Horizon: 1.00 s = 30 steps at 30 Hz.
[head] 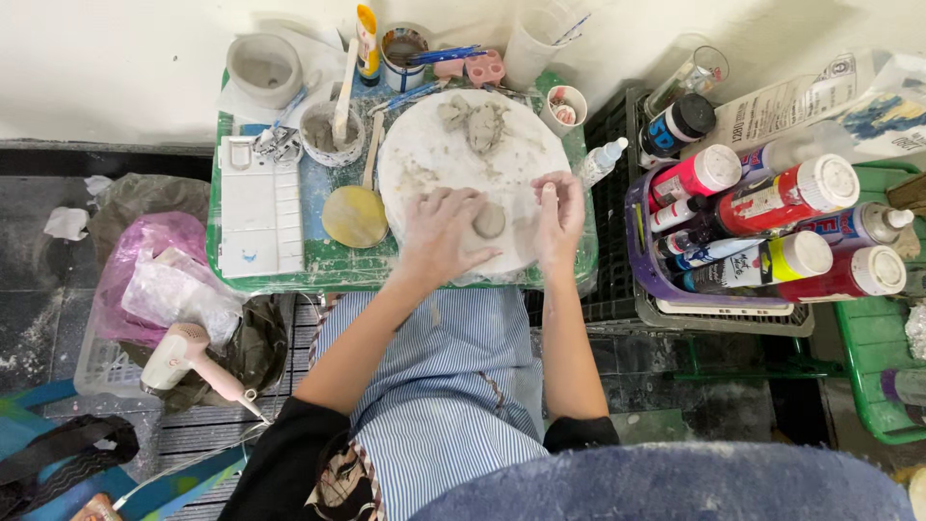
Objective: The person takes pieces of clay from a container, rolls a piece into a ball between their palms, and presses a hole into the center of the ball by hand on a white board.
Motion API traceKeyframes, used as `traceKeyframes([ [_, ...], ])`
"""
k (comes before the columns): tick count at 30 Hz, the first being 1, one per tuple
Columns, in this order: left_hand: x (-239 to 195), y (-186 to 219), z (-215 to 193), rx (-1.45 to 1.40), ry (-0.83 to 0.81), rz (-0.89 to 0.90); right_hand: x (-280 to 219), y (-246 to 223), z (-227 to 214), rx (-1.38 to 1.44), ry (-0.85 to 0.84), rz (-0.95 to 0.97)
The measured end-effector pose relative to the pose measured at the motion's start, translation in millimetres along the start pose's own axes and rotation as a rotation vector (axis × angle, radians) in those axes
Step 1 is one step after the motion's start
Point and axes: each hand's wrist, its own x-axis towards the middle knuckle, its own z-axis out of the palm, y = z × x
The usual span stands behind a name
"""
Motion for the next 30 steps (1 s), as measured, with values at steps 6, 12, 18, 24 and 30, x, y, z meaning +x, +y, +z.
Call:
traceKeyframes([
  [6, -2, -3, 31, -0.032, 0.038, -0.095, -5, 16, 15, 0.128, -0.004, 0.115],
  [12, -21, 9, 31, 0.228, 0.013, 0.019, -26, 7, 34, -0.102, -0.030, 0.074],
  [18, 7, 15, 13, -0.016, 0.067, -0.056, -24, 13, 27, 0.187, 0.139, -0.040],
  [24, 87, -11, 51, -0.184, -0.008, 0.099, -31, 19, 19, 0.159, 0.152, -0.110],
  [30, 84, -28, 77, -0.229, -0.259, 0.017, -27, 22, 13, 0.329, 0.236, -0.087],
])
